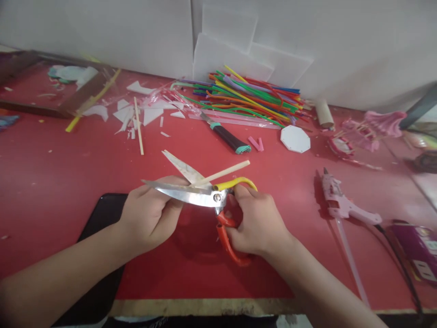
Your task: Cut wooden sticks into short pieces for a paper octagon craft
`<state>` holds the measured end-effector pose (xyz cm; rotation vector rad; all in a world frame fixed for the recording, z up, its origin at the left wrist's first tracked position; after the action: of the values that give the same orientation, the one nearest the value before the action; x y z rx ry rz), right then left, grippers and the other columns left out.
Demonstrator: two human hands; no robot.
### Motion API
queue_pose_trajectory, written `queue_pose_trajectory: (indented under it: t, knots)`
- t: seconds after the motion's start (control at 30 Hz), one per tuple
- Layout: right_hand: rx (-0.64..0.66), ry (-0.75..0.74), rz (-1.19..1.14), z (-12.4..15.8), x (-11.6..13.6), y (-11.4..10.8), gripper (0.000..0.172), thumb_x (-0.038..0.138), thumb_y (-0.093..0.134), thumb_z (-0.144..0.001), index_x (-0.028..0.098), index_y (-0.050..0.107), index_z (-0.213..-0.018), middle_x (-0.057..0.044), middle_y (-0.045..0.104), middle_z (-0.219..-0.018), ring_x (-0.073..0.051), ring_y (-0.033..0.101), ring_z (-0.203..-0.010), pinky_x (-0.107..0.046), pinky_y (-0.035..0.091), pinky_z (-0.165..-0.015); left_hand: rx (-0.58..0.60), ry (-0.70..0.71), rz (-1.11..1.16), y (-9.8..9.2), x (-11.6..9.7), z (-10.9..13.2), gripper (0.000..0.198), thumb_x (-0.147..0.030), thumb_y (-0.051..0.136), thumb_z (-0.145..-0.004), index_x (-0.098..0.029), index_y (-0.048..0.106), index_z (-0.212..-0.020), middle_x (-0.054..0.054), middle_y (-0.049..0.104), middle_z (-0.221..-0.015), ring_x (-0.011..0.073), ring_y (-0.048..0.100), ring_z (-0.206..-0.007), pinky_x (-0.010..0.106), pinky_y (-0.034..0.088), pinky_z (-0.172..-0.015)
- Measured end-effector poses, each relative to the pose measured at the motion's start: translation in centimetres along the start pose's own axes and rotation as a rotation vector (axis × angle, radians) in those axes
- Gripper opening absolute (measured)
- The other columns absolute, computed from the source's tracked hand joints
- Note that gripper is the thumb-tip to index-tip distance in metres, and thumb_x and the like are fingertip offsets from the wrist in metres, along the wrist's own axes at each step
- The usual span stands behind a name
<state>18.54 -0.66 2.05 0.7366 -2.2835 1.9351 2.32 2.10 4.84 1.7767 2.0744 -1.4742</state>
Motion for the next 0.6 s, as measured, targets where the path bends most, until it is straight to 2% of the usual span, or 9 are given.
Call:
queue_pose_trajectory:
  t: [0.1, 0.2, 0.27, 0.43, 0.6]
  knots:
    - [0.037, 0.015, 0.01, 0.0, -0.1, 0.3, 0.025, 0.027, 0.052, -0.066, 0.025, 0.027, -0.071, 0.006, 0.041, -0.055, -0.01, 0.036, -0.043, -0.023, 0.03, -0.043, 0.05, -0.048, 0.047, 0.0, 0.3, -0.1, 0.024, -0.004, 0.044, -0.087, -0.014, 0.066, -0.094, 0.002, 0.069, -0.076, 0.0119, 0.065, -0.068, 0.019, 0.051, -0.065]
    - [0.064, 0.048, 0.048, 0.1, -0.4, 0.5, 0.025, 0.029, 0.053, -0.068, 0.025, 0.03, -0.074, 0.005, 0.045, -0.058, -0.012, 0.04, -0.046, -0.024, 0.031, -0.045, 0.146, -0.156, 0.232, 0.4, 1.2, -0.3, 0.027, -0.007, 0.043, -0.091, -0.016, 0.066, -0.101, 0.001, 0.07, -0.084, 0.0107, 0.066, -0.072, 0.018, 0.05, -0.066]
    - [0.06, 0.044, 0.069, 0.2, -0.5, 0.5, 0.024, 0.031, 0.052, -0.07, 0.025, 0.03, -0.074, 0.004, 0.046, -0.058, -0.013, 0.042, -0.047, -0.025, 0.031, -0.045, 0.207, -0.196, 0.389, 0.8, 1.6, -0.4, 0.026, -0.007, 0.043, -0.091, -0.017, 0.066, -0.099, 0.001, 0.07, -0.086, 0.01, 0.065, -0.073, 0.018, 0.049, -0.065]
    - [0.056, -0.007, 0.026, 0.4, -0.4, 0.3, 0.02, 0.029, 0.05, -0.069, 0.025, 0.031, -0.074, 0.002, 0.048, -0.06, -0.012, 0.042, -0.046, -0.024, 0.032, -0.045, 0.327, -0.274, 0.634, 1.4, 1.9, -0.6, 0.016, -0.012, 0.05, -0.09, -0.016, 0.065, -0.086, 0.002, 0.069, -0.085, 0.0113, 0.063, -0.075, 0.02, 0.048, -0.066]
    - [0.073, -0.028, 0.003, 0.4, -0.1, 0.6, 0.019, 0.028, 0.05, -0.067, 0.024, 0.033, -0.074, 0.002, 0.049, -0.061, -0.013, 0.043, -0.047, -0.025, 0.032, -0.044, 0.406, -0.38, 0.73, 1.7, 2.2, -0.6, 0.024, -0.014, 0.053, -0.088, -0.016, 0.056, -0.065, -0.003, 0.052, -0.059, 0.0085, 0.049, -0.057, 0.019, 0.042, -0.057]
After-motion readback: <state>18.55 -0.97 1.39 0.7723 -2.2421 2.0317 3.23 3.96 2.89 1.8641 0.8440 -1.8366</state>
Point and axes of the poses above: each hand's wrist, its own z-axis away from the middle knuckle, its own y-axis out of the palm, x = y × z, the point moved 6 cm from there along -z, towards the middle knuckle
